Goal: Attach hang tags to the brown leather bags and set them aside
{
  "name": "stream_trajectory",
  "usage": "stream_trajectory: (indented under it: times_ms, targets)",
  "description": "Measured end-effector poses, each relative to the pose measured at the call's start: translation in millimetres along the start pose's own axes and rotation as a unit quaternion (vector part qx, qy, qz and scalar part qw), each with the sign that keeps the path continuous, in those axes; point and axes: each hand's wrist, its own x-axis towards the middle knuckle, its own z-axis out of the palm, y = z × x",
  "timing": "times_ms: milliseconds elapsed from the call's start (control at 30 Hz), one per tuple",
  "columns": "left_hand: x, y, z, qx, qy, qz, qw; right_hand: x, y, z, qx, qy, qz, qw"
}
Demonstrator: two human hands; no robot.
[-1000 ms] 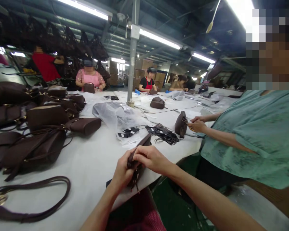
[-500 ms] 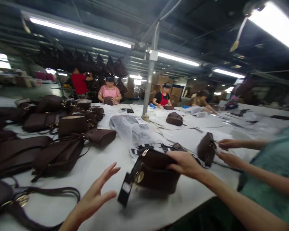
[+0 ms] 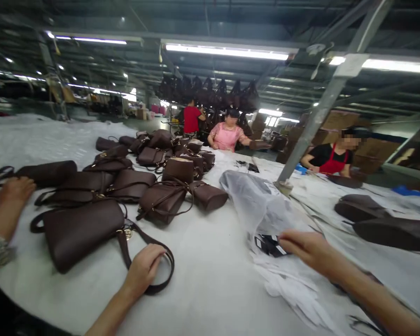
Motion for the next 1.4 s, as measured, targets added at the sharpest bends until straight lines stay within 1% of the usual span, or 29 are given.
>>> stream_trajectory:
  times_ms: [33, 67, 100, 167, 233, 300, 367, 433, 500, 600, 633, 700, 767, 800, 867, 933, 1000, 1067, 1133, 1167, 1200, 1233, 1267, 1333, 1400]
  targets:
    - [-2.3, -4.8, 1.5, 0.013, 0.007, 0.002, 1.000, 15.2, -28.1, 25.4, 0.013, -0.053, -0.053, 0.997]
    - [-4.2, -8.5, 3.3, 0.023, 0.010, 0.002, 1.000, 32.7, -54.1, 49.0, 0.008, -0.064, -0.085, 0.994]
    - [-5.5, -11.2, 5.3, 0.030, 0.010, 0.003, 0.999, 52.7, -77.3, 70.6, -0.015, -0.051, -0.087, 0.995]
    - [-7.0, -13.9, 8.5, 0.035, 0.008, 0.005, 0.999, 98.4, -114.0, 107.5, -0.067, -0.032, -0.059, 0.996]
    - [-7.3, -14.2, 9.8, 0.031, 0.006, 0.002, 0.999, 145.1, -138.3, 136.3, -0.123, -0.016, 0.002, 0.992]
    - [-7.2, -13.1, 8.8, 0.020, 0.004, -0.005, 1.000, 183.4, -151.4, 156.7, -0.159, -0.021, 0.067, 0.985]
    - [-6.8, -11.5, 6.6, 0.011, -0.001, -0.018, 1.000, 207.2, -154.3, 167.9, -0.162, -0.029, 0.111, 0.980]
    - [-5.9, -9.9, 4.7, 0.007, -0.013, -0.035, 0.999, 215.8, -147.6, 168.9, -0.152, -0.035, 0.125, 0.980]
    - [-4.8, -8.9, 3.7, 0.006, -0.026, -0.051, 0.998, 212.7, -133.8, 160.1, -0.148, -0.034, 0.122, 0.981]
    - [-3.6, -8.5, 3.7, -0.001, -0.035, -0.063, 0.997, 194.0, -109.6, 134.5, -0.146, -0.012, 0.122, 0.982]
    - [-3.4, -8.6, 3.8, -0.005, -0.036, -0.065, 0.997, 184.9, -102.9, 124.8, -0.132, 0.011, 0.120, 0.984]
    - [-3.4, -9.1, 4.0, -0.013, -0.035, -0.067, 0.997, 163.0, -93.8, 106.3, -0.074, 0.085, 0.114, 0.987]
    - [-3.6, -9.9, 3.6, -0.021, -0.030, -0.066, 0.997, 136.2, -91.1, 90.1, 0.012, 0.165, 0.125, 0.978]
    - [-3.7, -10.3, 3.1, -0.023, -0.027, -0.065, 0.997, 121.0, -92.1, 83.0, 0.053, 0.191, 0.135, 0.971]
    - [-3.3, -10.0, 1.3, -0.028, -0.022, -0.063, 0.997, 86.9, -97.4, 71.6, 0.115, 0.218, 0.134, 0.960]
    - [-1.9, -6.4, -1.1, -0.038, -0.021, -0.069, 0.997, 47.7, -106.1, 66.3, 0.144, 0.227, 0.100, 0.958]
    - [0.2, 3.6, -2.5, -0.073, -0.024, -0.097, 0.992, 4.8, -118.1, 70.5, 0.157, 0.243, 0.080, 0.954]
    - [2.6, 21.9, -1.1, -0.154, -0.049, -0.145, 0.976, -38.4, -134.8, 85.3, 0.168, 0.261, 0.092, 0.946]
    - [4.8, 48.4, 3.3, -0.275, -0.100, -0.182, 0.939, -76.5, -157.4, 108.2, 0.168, 0.270, 0.092, 0.944]
    - [5.9, 64.0, 6.0, -0.334, -0.126, -0.184, 0.916, -92.2, -170.6, 121.0, 0.164, 0.267, 0.088, 0.945]
    - [7.0, 80.4, 8.6, -0.380, -0.148, -0.172, 0.897, -105.0, -184.5, 133.8, 0.161, 0.258, 0.082, 0.949]
    - [8.2, 97.0, 11.0, -0.406, -0.161, -0.151, 0.887, -114.9, -198.3, 145.6, 0.156, 0.243, 0.077, 0.954]
    - [9.6, 113.1, 13.1, -0.410, -0.167, -0.132, 0.887, -121.9, -211.5, 156.0, 0.152, 0.230, 0.073, 0.958]
    - [12.5, 141.2, 16.6, -0.372, -0.168, -0.129, 0.904, -128.4, -233.0, 170.2, 0.158, 0.205, 0.058, 0.964]
    - [15.9, 160.9, 19.9, -0.316, -0.179, -0.116, 0.924, -128.5, -244.9, 173.9, 0.182, 0.192, 0.026, 0.964]
